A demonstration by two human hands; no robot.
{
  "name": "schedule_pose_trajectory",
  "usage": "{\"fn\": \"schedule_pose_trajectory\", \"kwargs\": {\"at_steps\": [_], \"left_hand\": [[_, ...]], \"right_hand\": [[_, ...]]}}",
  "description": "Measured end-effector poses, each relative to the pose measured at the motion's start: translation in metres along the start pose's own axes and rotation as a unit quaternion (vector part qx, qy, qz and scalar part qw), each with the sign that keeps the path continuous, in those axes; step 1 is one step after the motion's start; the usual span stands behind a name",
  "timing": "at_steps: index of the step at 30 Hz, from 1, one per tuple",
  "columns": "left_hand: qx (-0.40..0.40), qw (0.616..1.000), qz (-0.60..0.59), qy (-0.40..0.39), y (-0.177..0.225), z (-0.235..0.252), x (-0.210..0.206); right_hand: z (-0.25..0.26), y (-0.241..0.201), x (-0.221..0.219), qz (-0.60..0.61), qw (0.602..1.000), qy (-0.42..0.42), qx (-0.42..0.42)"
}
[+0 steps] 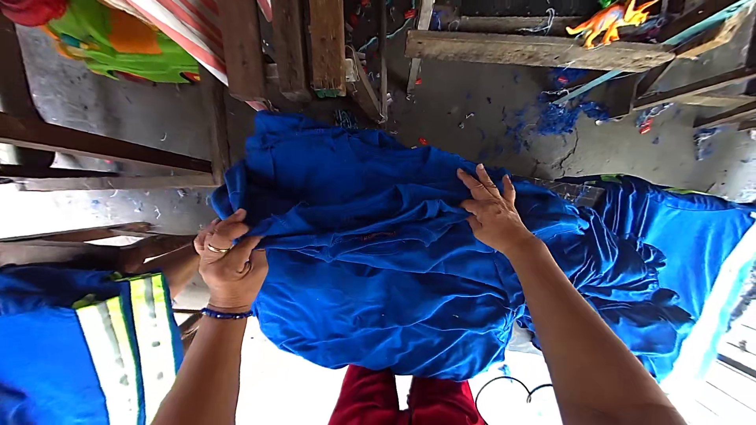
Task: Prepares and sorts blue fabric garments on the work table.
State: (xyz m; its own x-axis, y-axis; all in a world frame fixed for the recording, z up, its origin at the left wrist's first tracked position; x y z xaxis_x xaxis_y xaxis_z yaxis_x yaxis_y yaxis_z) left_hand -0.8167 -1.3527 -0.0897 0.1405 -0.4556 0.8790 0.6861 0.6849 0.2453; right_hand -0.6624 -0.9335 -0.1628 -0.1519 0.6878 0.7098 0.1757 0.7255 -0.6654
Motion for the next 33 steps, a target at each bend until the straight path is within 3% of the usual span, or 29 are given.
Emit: {"fn": "schedule_pose_trajectory", "kwargs": {"at_steps": [4,10,15,19,23,28,30,33], "left_hand": [[-0.006,1.0,-0.012,0.008,0.001,-0.006,0.004],[0.01,0.996,-0.087,-0.002,0.0,0.001,0.001],[-0.019,0.992,-0.102,-0.068,0.013,0.03,-0.007],[0.026,0.983,-0.071,-0.17,0.027,0.074,-0.037],[0.001,0.968,-0.054,-0.244,0.022,0.122,-0.098],[0.008,0.894,-0.025,-0.448,0.005,0.159,-0.152],[-0.007,0.883,-0.029,-0.468,0.001,0.164,-0.154],[-0.016,0.906,-0.038,-0.421,-0.001,0.163,-0.148]], "right_hand": [[0.013,0.002,0.006,-0.001,1.0,-0.024,-0.006],[-0.039,-0.018,0.02,0.03,0.988,0.144,0.054],[-0.122,-0.049,0.024,0.038,0.98,0.167,-0.101],[-0.157,-0.079,0.014,-0.002,0.973,0.207,-0.099],[-0.142,-0.075,-0.002,0.012,0.966,0.233,-0.109],[-0.125,-0.065,-0.01,0.032,0.968,0.226,-0.104],[-0.125,-0.065,-0.011,0.043,0.968,0.223,-0.105],[-0.123,-0.06,-0.009,0.058,0.965,0.232,-0.111]]}}
Point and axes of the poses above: each hand's wrist, its own z-axis towards the middle knuckle, its own x-axis out of the back of the hand, y = z × x, the point moved 3 cm from there along z, towards the middle knuckle, and after that the axes turned 10 degrees about z, right-handed, at the moved point
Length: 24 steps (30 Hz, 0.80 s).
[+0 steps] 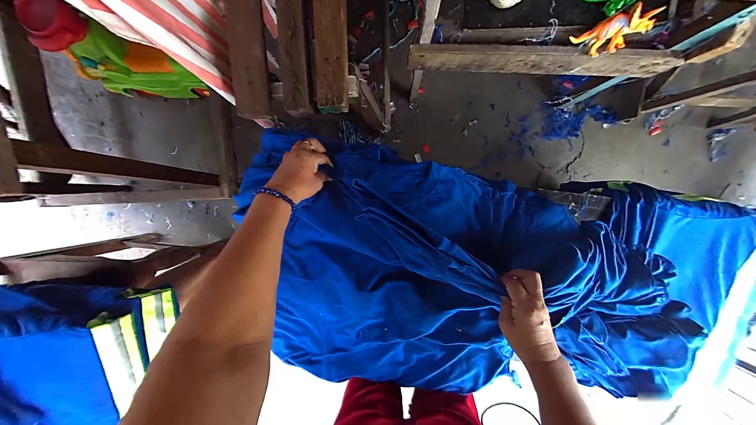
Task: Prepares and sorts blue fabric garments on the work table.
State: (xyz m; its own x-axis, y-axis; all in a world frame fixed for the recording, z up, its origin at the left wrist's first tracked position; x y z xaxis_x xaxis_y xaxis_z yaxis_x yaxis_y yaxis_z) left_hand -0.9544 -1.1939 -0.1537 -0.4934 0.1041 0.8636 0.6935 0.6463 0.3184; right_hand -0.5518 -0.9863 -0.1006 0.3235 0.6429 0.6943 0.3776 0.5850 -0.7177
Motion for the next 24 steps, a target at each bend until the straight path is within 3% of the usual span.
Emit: {"fn": "schedule_pose_trajectory", "kwargs": {"at_steps": [5,10,14,18,22,24], "left_hand": [[-0.031,0.976,-0.009,0.216,0.01,-0.054,0.003],[-0.013,0.928,0.017,0.372,0.014,-0.141,-0.013],[0.001,0.907,0.03,0.42,0.019,-0.178,-0.025],[0.007,0.901,0.009,0.435,0.019,-0.191,-0.031],[0.007,0.9,-0.002,0.437,0.018,-0.195,-0.03],[0.022,0.903,-0.034,0.429,0.016,-0.196,-0.029]], "right_hand": [[0.034,0.016,0.003,0.004,0.999,-0.019,-0.028],[0.095,0.04,-0.012,0.008,0.984,-0.163,-0.075],[0.13,0.043,-0.03,-0.003,0.969,-0.247,-0.022],[0.13,0.035,-0.028,0.026,0.987,-0.151,0.044],[0.1,0.023,-0.013,-0.009,0.991,-0.129,-0.026],[0.078,0.014,-0.005,-0.051,0.991,-0.125,-0.019]]}}
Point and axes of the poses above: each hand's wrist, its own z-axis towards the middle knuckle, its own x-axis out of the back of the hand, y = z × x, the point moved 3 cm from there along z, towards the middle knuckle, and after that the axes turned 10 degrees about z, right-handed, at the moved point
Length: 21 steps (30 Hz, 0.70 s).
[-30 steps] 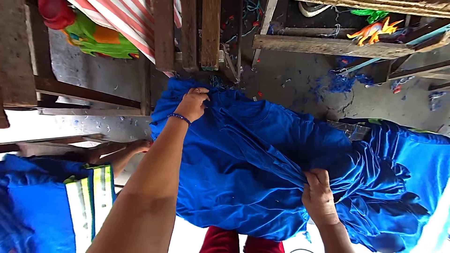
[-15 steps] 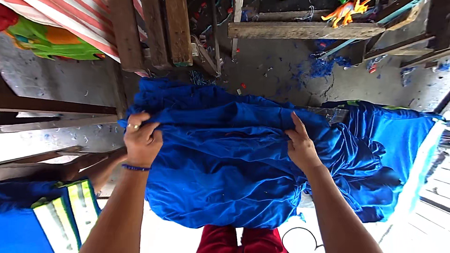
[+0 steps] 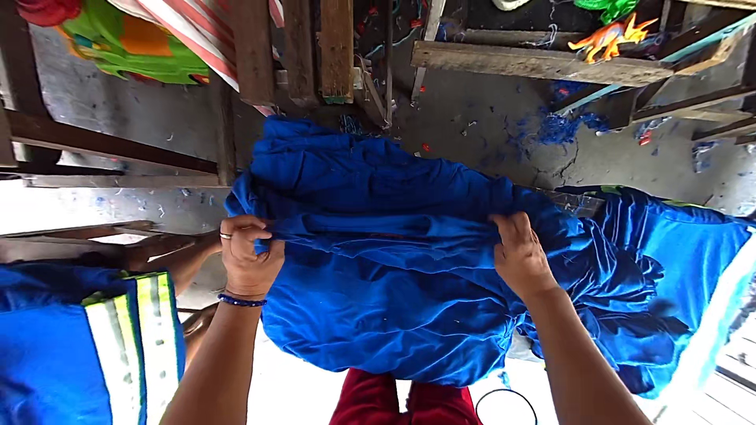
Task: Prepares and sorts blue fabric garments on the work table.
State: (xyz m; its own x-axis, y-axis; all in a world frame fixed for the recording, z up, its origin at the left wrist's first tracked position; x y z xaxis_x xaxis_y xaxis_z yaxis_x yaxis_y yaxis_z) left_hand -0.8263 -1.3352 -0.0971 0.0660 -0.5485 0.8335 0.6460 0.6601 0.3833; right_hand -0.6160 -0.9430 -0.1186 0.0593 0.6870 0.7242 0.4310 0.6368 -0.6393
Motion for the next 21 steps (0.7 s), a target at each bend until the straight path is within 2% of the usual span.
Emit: {"fn": "schedule_pose_trajectory", "kwargs": {"at_steps": [3,5,6,10,13,17,21], "left_hand": [[0.034,0.999,-0.001,-0.043,0.004,0.015,-0.002],[0.038,0.988,0.019,-0.15,0.012,0.037,-0.012],[0.036,0.977,0.017,-0.211,0.013,0.048,-0.022],[0.009,0.926,0.006,-0.378,0.008,0.08,-0.076],[-0.006,0.885,0.02,-0.465,0.006,0.099,-0.104],[-0.072,0.879,0.033,-0.471,0.004,0.116,-0.114],[-0.163,0.887,0.074,-0.425,0.01,0.12,-0.114]], "right_hand": [[-0.046,-0.016,0.003,-0.048,0.996,0.061,0.039],[-0.076,-0.024,0.003,-0.058,0.995,0.077,0.036],[-0.088,-0.026,0.0,-0.063,0.994,0.086,0.038],[-0.108,-0.03,-0.014,-0.067,0.991,0.112,0.016],[-0.103,-0.03,-0.018,-0.066,0.991,0.119,0.016],[-0.101,-0.028,-0.02,-0.058,0.991,0.119,0.02],[-0.101,-0.024,-0.022,-0.049,0.991,0.12,0.018]]}}
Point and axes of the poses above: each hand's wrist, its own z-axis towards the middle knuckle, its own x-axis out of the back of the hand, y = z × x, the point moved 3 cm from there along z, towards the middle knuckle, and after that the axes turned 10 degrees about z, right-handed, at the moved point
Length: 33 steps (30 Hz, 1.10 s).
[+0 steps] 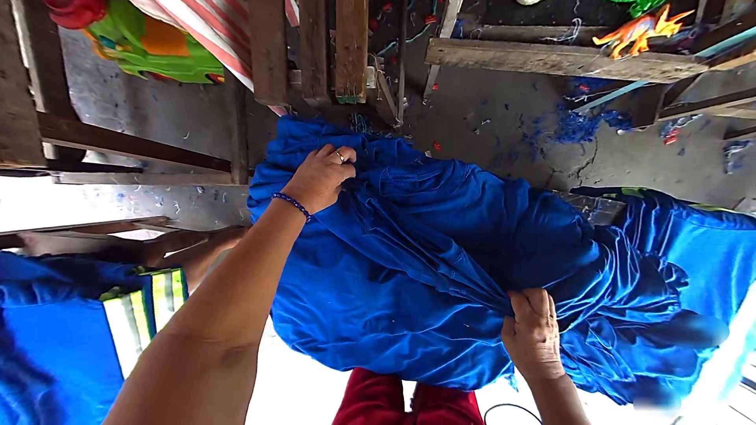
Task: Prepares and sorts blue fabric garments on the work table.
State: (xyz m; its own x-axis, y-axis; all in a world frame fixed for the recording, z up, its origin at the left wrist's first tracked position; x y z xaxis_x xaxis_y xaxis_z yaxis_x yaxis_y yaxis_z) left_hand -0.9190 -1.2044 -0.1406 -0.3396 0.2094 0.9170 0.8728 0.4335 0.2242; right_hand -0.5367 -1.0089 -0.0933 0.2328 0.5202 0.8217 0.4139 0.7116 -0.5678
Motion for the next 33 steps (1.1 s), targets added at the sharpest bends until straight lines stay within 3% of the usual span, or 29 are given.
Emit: {"fn": "schedule_pose_trajectory", "kwargs": {"at_steps": [3,8,10,15,18,21,26,30,33], "left_hand": [[-0.035,0.996,0.025,0.074,-0.004,-0.006,-0.006],[-0.029,0.981,-0.059,0.181,-0.004,-0.021,-0.016],[-0.01,0.982,-0.08,0.169,0.0,-0.023,-0.011],[-0.054,0.994,-0.065,0.068,0.005,-0.02,-0.009],[-0.068,0.985,-0.025,0.155,-0.001,-0.021,-0.012],[-0.059,0.967,-0.058,0.239,-0.001,-0.031,-0.012],[-0.037,0.954,-0.064,0.289,0.009,-0.046,-0.014],[-0.009,0.941,-0.021,0.338,0.025,-0.089,-0.004],[0.042,0.937,-0.011,0.348,0.044,-0.149,-0.011]], "right_hand": [[0.002,0.002,-0.002,0.001,1.0,0.001,0.0],[0.006,0.005,-0.001,0.012,1.0,-0.017,-0.018],[0.007,0.006,-0.002,0.018,0.999,-0.023,-0.026],[0.005,0.011,-0.005,0.027,0.998,-0.035,-0.04],[0.005,0.011,-0.006,0.024,0.998,-0.035,-0.041],[0.007,0.012,-0.004,0.03,0.998,-0.032,-0.04],[0.01,0.013,-0.004,0.037,0.997,-0.048,-0.046],[0.027,0.014,0.002,0.014,0.999,-0.037,-0.025],[0.068,0.021,0.005,0.01,0.996,-0.087,0.003]]}}
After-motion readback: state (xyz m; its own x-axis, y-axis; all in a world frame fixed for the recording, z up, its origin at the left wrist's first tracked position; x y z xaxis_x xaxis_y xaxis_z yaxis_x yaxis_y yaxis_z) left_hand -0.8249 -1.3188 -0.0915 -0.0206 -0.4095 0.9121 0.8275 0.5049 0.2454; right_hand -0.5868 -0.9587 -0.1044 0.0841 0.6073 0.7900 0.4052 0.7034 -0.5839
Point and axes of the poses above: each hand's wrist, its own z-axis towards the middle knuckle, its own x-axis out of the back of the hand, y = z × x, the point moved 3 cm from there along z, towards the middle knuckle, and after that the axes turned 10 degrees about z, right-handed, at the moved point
